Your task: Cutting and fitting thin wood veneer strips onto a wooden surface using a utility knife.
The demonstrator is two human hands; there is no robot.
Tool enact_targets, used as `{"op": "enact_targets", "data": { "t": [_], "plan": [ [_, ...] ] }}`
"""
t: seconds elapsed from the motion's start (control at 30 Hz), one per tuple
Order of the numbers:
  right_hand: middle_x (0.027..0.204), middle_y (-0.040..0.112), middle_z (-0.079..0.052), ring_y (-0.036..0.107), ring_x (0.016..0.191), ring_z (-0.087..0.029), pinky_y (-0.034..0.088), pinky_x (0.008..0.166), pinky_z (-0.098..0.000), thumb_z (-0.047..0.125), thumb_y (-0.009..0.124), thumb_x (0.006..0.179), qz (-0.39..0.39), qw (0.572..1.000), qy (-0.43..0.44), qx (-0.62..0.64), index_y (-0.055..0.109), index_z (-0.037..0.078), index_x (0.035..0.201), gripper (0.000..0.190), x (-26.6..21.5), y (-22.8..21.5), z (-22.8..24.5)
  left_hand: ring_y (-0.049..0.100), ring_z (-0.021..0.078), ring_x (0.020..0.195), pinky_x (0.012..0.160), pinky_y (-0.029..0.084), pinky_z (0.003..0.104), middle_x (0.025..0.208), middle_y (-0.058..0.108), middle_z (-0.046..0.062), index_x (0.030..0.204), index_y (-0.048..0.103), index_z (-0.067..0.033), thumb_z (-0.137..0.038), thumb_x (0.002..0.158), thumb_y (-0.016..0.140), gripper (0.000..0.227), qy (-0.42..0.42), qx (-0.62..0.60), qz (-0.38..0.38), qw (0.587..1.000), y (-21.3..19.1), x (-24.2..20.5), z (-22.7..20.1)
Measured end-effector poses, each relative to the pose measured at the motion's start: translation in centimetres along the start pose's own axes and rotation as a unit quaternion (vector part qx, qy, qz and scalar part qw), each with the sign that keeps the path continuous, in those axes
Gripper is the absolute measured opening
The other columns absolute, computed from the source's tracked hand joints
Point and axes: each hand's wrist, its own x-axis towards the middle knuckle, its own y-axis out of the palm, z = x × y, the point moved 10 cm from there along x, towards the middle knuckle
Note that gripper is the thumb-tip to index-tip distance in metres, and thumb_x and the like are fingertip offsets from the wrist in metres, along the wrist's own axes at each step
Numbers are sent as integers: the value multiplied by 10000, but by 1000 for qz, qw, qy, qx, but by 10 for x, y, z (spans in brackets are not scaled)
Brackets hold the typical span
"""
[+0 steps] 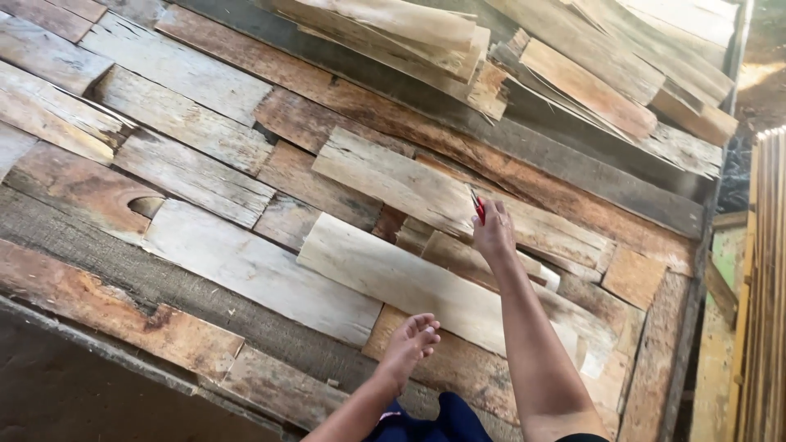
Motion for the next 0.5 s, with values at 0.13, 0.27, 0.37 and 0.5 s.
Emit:
{"op": "enact_targets", "data": {
  "t": [0.13,0.27,0.37,0.5],
  "plan": [
    [1602,399,-96,401,1314,-369,318,1133,-475,206,625,972,80,996,19,-25,432,152,1535,598,23,-10,46,653,89,840,647,461,203,1000,691,21,1202,664,-76,-136,962,689,249,12,1,-1,1000,13,20,-33],
    [1634,324,-86,68,1572,-335,40,1253,-579,228,559,1001,161,986,30,-6,301,189,1595,649,41,-1,62,638,101,876,704,492,207,1072,720,53,1198,667,-49,-82,994,614,214,32,41,9,999,25,30,-75],
    [1351,522,-96,307,1285,-284,180,1112,-501,275,564,1018,156,988,12,-4,502,165,1401,403,54,1,58,627,89,862,710,489,204,1068,715,41,1169,666,-63,-73,1003,588,184,30,32,17,999,25,46,-79],
    [1008,614,-105,564,800,-186,531,707,-267,15,602,1025,98,972,-2,213,644,13,1030,43,40,-65,90,629,104,819,768,519,271,1055,704,14,1111,671,-117,-203,944,597,202,46,69,33,996,31,39,-98]
  ]
}}
